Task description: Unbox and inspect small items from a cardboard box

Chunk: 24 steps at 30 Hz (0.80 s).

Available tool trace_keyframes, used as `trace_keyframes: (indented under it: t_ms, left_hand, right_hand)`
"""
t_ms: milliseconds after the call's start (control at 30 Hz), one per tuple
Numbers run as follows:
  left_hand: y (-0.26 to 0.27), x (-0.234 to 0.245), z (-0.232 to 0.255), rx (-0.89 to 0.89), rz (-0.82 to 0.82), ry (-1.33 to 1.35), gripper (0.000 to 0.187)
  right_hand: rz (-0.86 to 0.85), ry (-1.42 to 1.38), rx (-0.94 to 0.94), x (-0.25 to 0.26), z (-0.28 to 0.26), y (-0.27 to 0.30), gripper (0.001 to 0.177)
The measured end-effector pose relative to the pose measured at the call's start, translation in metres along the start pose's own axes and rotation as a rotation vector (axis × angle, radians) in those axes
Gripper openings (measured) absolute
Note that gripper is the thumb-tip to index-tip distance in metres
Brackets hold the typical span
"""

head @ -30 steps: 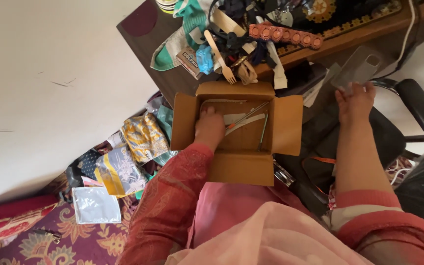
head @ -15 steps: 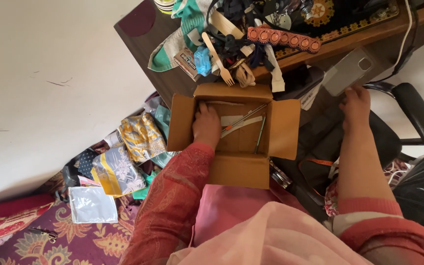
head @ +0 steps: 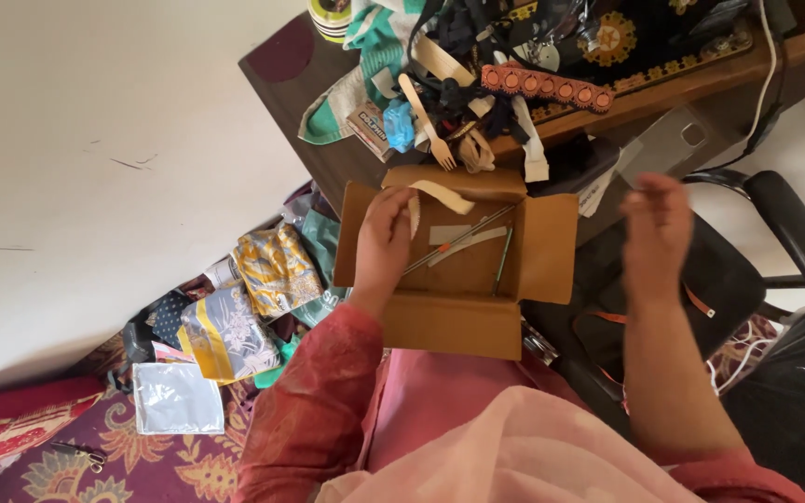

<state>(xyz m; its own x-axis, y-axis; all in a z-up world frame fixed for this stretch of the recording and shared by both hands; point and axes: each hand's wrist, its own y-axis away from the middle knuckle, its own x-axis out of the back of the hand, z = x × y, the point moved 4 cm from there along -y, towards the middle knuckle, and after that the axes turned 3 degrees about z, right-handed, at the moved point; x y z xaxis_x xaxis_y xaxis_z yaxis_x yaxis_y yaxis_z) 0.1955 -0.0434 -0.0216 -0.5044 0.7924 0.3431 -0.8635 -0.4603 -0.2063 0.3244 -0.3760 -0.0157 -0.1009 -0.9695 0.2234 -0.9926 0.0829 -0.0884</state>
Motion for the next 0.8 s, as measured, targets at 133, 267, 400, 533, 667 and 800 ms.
trace_keyframes:
  t_ms: [133,267,400,533,667,800]
  left_hand:
    - [0.009,0.004,0.012,0.113,-0.019,0.238,0.029]
    - [0.02,-0.003,0.016,0.48,-0.077,0.775,0.031]
    - [0.025,-0.008,0.018,0.578,-0.103,1.062,0.034]
    - [0.028,-0.005,0.014,0.57,-0.137,1.115,0.035]
    - [0.031,-0.005,0.002,0.592,-0.144,1.093,0.036]
    - [0.034,-0.002,0.004,0.597,-0.181,1.054,0.036]
  right_hand:
    - [-0.268,-0.202,0.096,-0.054,-0.032,0.03,0.039]
    - [-0.665,-0.162,-0.037,-0.106,-0.02,0.061,0.057]
    - [-0.752,-0.102,-0.209,-0.131,-0.038,0.084,0.059]
    - [-0.822,-0.17,-0.163,-0.136,-0.034,0.085,0.015]
    - [-0.786,-0.231,-0.255,-0.13,-0.05,0.089,0.019]
    - [-0.759,-0.301,-0.267,-0.123,-0.072,0.09,0.018]
